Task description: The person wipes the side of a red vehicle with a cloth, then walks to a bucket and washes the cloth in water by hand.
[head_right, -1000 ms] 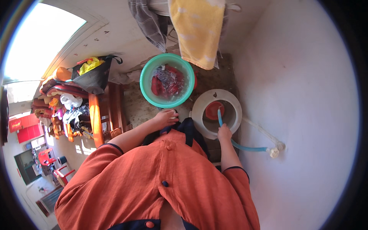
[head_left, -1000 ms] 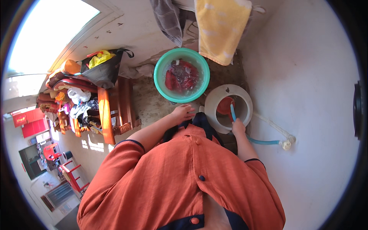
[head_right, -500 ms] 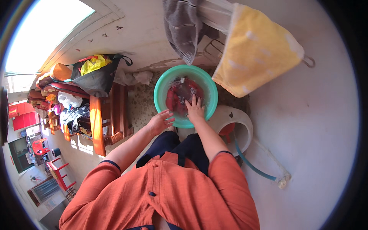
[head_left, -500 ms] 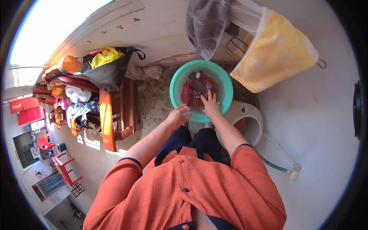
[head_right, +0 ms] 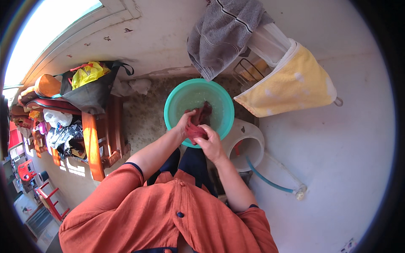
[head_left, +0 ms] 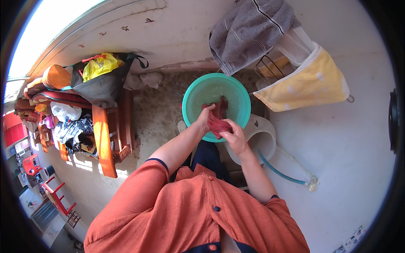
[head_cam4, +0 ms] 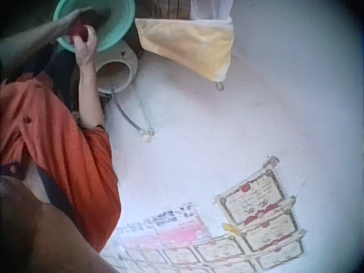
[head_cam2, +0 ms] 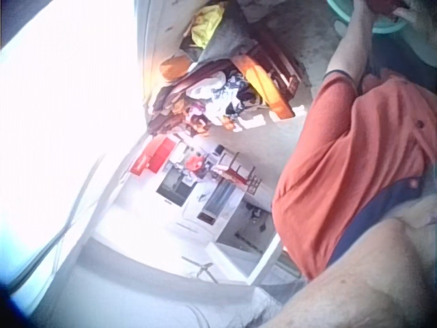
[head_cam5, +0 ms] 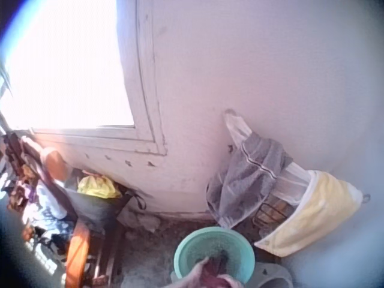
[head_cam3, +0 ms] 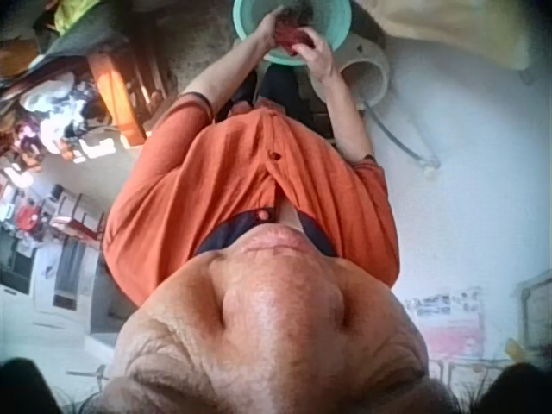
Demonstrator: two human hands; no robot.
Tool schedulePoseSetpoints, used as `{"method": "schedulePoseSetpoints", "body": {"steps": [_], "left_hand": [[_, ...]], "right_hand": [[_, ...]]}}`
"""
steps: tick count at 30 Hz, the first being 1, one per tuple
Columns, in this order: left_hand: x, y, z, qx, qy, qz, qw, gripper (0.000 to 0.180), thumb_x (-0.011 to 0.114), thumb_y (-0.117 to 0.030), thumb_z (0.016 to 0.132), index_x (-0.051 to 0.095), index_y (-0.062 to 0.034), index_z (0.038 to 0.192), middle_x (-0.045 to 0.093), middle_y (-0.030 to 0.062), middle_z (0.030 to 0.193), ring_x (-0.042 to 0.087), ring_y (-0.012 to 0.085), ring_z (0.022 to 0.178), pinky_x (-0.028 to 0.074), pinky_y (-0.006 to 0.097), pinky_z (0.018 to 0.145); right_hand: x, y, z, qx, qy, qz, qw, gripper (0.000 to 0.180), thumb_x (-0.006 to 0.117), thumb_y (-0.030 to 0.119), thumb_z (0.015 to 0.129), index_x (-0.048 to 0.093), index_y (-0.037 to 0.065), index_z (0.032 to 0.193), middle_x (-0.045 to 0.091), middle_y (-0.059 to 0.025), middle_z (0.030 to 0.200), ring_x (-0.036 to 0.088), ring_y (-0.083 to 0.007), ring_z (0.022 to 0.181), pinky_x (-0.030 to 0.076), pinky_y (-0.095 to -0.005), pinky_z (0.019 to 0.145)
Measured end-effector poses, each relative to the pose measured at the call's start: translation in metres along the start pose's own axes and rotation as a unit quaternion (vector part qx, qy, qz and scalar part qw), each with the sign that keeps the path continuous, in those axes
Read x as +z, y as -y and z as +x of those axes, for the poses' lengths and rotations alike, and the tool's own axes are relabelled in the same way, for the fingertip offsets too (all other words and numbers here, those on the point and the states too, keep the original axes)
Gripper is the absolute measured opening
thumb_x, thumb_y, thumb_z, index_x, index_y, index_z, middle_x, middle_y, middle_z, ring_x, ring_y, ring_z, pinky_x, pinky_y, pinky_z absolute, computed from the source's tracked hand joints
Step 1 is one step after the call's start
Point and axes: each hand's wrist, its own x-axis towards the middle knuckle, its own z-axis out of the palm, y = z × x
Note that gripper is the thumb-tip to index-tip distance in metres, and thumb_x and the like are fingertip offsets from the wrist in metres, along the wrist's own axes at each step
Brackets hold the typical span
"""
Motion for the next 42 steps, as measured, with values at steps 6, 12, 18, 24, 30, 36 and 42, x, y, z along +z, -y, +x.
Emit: {"method": "schedulePoseSetpoints", "body": {"steps": [6, 12, 18, 24, 30, 36, 42], "left_hand": [[-0.013, 0.008, 0.015, 0.016, 0.015, -0.049, 0.999, 0.030, 0.039, -0.009, 0.090, 0.056, -0.0091, 0.115, 0.062, 0.0100, 0.106, 0.062, 0.0260, 0.090, 0.052, 0.040, 0.075], [0.027, 0.016, -0.014, 0.098, -0.136, 0.216, 0.962, 0.031, 0.041, -0.014, 0.092, 0.055, -0.0049, 0.118, 0.064, 0.0104, 0.103, 0.063, 0.0243, 0.086, 0.053, 0.038, 0.070], [0.068, -0.011, -0.048, 0.100, -0.173, 0.336, 0.921, 0.066, 0.052, -0.038, 0.090, 0.025, -0.0162, 0.146, 0.039, 0.0111, 0.144, 0.040, 0.0317, 0.129, 0.031, 0.054, 0.103], [0.037, 0.000, -0.035, 0.048, -0.288, 0.291, 0.911, 0.085, 0.054, -0.050, 0.087, 0.004, -0.0215, 0.150, 0.017, 0.0095, 0.154, 0.024, 0.0328, 0.139, 0.021, 0.060, 0.106], [0.018, -0.003, -0.010, -0.053, -0.143, 0.136, 0.979, 0.074, 0.050, -0.062, 0.085, 0.034, -0.0157, 0.141, 0.036, 0.0130, 0.145, 0.036, 0.0279, 0.132, 0.027, 0.054, 0.106], [0.028, -0.014, 0.004, 0.136, -0.074, 0.072, 0.985, 0.044, 0.059, -0.050, 0.086, 0.063, -0.0150, 0.112, 0.065, 0.0084, 0.103, 0.063, 0.0207, 0.083, 0.052, 0.039, 0.072], [-0.037, 0.009, 0.041, 0.214, 0.072, -0.083, 0.971, 0.034, 0.056, -0.036, 0.091, 0.056, -0.0137, 0.116, 0.061, 0.0066, 0.108, 0.059, 0.0209, 0.089, 0.051, 0.034, 0.070]], "right_hand": [[0.007, -0.090, 0.061, -0.178, -0.208, -0.336, 0.901, 0.029, 0.056, 0.025, 0.089, 0.059, 0.000, 0.104, 0.064, -0.0182, 0.090, 0.063, -0.0346, 0.080, 0.049, -0.0392, 0.075], [-0.063, -0.125, 0.131, 0.095, -0.186, -0.507, 0.836, 0.033, 0.048, 0.038, 0.094, 0.055, 0.006, 0.092, 0.065, -0.0220, 0.086, 0.061, -0.0438, 0.083, 0.047, -0.0511, 0.070], [-0.065, -0.137, 0.124, 0.103, -0.267, -0.393, 0.874, 0.042, 0.046, 0.023, 0.095, 0.039, 0.017, 0.135, 0.056, -0.0236, 0.118, 0.057, -0.0436, 0.099, 0.047, -0.0487, 0.082], [-0.046, -0.160, 0.111, 0.098, -0.122, -0.522, 0.839, 0.065, 0.055, 0.010, 0.086, 0.029, 0.021, 0.144, 0.033, -0.0207, 0.142, 0.043, -0.0423, 0.122, 0.042, -0.0458, 0.096], [-0.042, -0.144, 0.115, 0.214, -0.087, -0.080, 0.970, 0.034, 0.045, -0.003, 0.077, 0.065, 0.003, 0.103, 0.069, -0.0139, 0.093, 0.066, -0.0224, 0.089, 0.051, -0.0347, 0.078], [0.006, -0.020, 0.032, -0.025, -0.030, -0.116, 0.992, 0.026, 0.054, 0.004, 0.082, 0.062, 0.004, 0.107, 0.067, -0.0149, 0.098, 0.066, -0.0242, 0.088, 0.051, -0.0320, 0.078], [0.017, -0.049, 0.064, -0.004, -0.120, -0.247, 0.962, 0.027, 0.063, 0.031, 0.084, 0.058, 0.010, 0.099, 0.066, -0.0172, 0.089, 0.064, -0.0374, 0.083, 0.050, -0.0454, 0.071]]}}
